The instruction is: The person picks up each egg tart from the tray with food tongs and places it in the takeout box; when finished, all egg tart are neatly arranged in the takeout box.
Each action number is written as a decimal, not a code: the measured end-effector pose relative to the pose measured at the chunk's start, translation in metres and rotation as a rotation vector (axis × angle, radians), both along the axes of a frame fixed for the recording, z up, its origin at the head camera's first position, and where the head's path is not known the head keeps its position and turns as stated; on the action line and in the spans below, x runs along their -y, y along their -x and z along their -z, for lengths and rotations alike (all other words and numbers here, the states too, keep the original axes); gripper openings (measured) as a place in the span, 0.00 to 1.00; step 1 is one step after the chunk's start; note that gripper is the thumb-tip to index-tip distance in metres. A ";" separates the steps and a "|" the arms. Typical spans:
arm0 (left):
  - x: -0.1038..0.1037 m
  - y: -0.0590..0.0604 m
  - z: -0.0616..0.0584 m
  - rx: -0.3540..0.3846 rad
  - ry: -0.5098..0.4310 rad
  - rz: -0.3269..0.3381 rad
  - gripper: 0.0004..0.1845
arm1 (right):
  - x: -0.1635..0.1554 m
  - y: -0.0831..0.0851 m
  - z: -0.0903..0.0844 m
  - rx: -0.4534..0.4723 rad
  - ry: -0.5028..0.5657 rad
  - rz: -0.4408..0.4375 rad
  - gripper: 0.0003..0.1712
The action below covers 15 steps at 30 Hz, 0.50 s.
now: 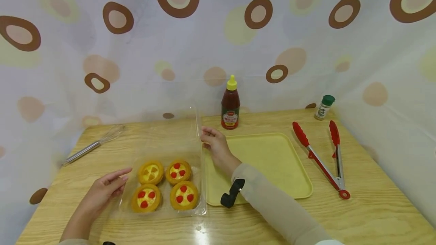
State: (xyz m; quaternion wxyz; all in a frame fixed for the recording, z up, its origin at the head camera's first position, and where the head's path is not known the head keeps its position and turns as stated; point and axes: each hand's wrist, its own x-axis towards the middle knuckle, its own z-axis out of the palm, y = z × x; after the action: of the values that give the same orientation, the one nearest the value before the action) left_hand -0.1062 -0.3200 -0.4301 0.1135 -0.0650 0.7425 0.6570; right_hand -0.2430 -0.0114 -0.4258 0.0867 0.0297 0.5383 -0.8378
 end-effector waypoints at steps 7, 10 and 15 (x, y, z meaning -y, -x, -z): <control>0.001 -0.001 -0.002 -0.009 0.008 0.021 0.27 | -0.005 -0.008 -0.002 -0.131 -0.096 -0.079 0.10; 0.002 -0.001 -0.003 -0.036 -0.020 0.079 0.28 | -0.011 -0.011 0.001 -0.175 -0.174 -0.124 0.09; 0.009 -0.003 -0.007 -0.080 -0.131 0.224 0.31 | -0.024 -0.021 0.009 -0.244 -0.298 -0.219 0.04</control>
State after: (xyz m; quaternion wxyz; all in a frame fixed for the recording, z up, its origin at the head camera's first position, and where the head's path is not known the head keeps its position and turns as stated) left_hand -0.1030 -0.3294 -0.4228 0.1607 0.0520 0.7043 0.6895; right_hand -0.2217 0.0124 -0.4344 0.1061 -0.1180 0.6626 -0.7320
